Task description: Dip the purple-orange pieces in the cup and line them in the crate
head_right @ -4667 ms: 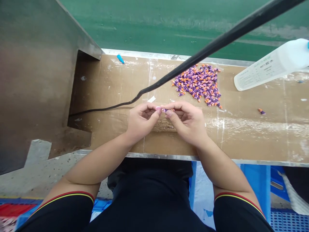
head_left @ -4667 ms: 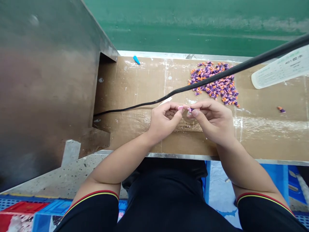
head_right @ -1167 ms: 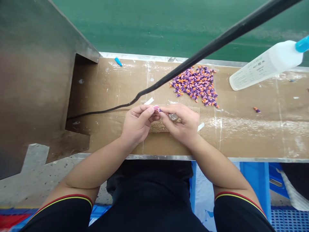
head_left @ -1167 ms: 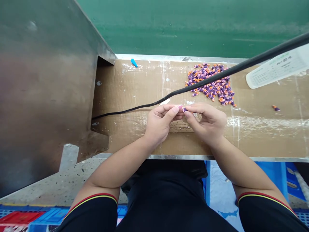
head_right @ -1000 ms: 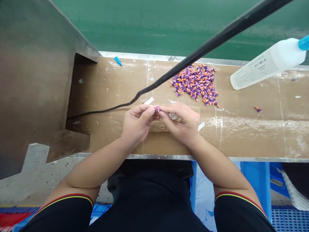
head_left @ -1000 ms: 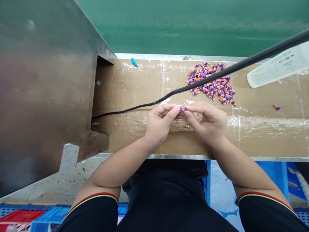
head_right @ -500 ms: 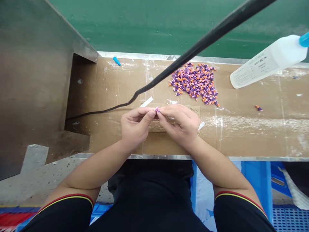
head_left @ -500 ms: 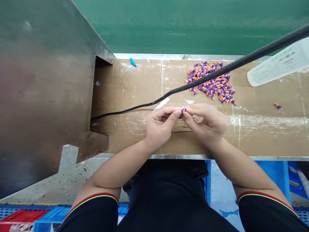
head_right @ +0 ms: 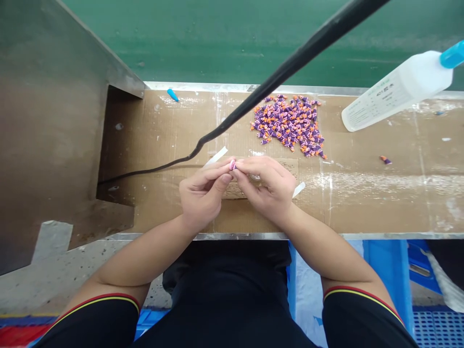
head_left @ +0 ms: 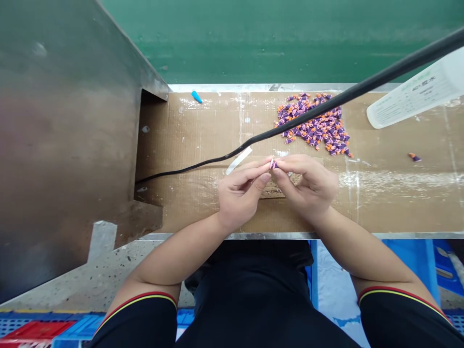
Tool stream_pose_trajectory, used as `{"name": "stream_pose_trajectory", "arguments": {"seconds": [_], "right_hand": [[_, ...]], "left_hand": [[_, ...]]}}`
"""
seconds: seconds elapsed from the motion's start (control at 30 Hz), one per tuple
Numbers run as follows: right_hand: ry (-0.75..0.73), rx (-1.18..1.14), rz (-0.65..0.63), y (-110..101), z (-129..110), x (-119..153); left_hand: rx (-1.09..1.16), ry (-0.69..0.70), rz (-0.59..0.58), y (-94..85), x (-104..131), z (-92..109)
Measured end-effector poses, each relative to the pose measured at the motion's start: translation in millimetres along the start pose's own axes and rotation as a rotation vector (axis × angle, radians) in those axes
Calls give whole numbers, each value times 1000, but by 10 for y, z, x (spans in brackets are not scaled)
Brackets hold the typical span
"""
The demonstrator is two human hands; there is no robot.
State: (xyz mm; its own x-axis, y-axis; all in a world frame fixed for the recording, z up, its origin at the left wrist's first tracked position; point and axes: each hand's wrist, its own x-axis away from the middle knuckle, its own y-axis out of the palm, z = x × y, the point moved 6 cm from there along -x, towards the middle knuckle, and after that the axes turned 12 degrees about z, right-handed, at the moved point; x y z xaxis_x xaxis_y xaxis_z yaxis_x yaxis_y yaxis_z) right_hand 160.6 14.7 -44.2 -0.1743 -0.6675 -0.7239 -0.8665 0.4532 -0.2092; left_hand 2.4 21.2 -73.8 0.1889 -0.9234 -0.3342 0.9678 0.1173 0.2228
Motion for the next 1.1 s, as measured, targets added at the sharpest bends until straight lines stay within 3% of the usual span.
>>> {"name": "stream_pose_trajectory", "arguments": {"seconds": [0.43, 0.6, 0.7, 0.8, 0.97, 1.03, 1.1], "right_hand": [[18, -92, 45, 0, -9, 1], [60, 6, -100, -84, 133, -151], [102, 180, -174, -378, 347, -297], [43, 436, -206, -848, 551, -361], [35, 713, -447, -1431, 878, -7], [95, 709, -410, -1572, 955, 192], [196, 651, -233, -1699, 997, 356]], "left_hand": [[42, -153, -1, 16, 35, -84], [22, -157, -53, 8, 10, -141], [-8, -107, -34, -42, -36, -179], [-56, -41, -7, -82, -67, -197], [-148, 6, -17, -90, -79, -187], [-176, 35, -30, -82, -80, -169], [-195, 66, -40, -72, -83, -154]]}}
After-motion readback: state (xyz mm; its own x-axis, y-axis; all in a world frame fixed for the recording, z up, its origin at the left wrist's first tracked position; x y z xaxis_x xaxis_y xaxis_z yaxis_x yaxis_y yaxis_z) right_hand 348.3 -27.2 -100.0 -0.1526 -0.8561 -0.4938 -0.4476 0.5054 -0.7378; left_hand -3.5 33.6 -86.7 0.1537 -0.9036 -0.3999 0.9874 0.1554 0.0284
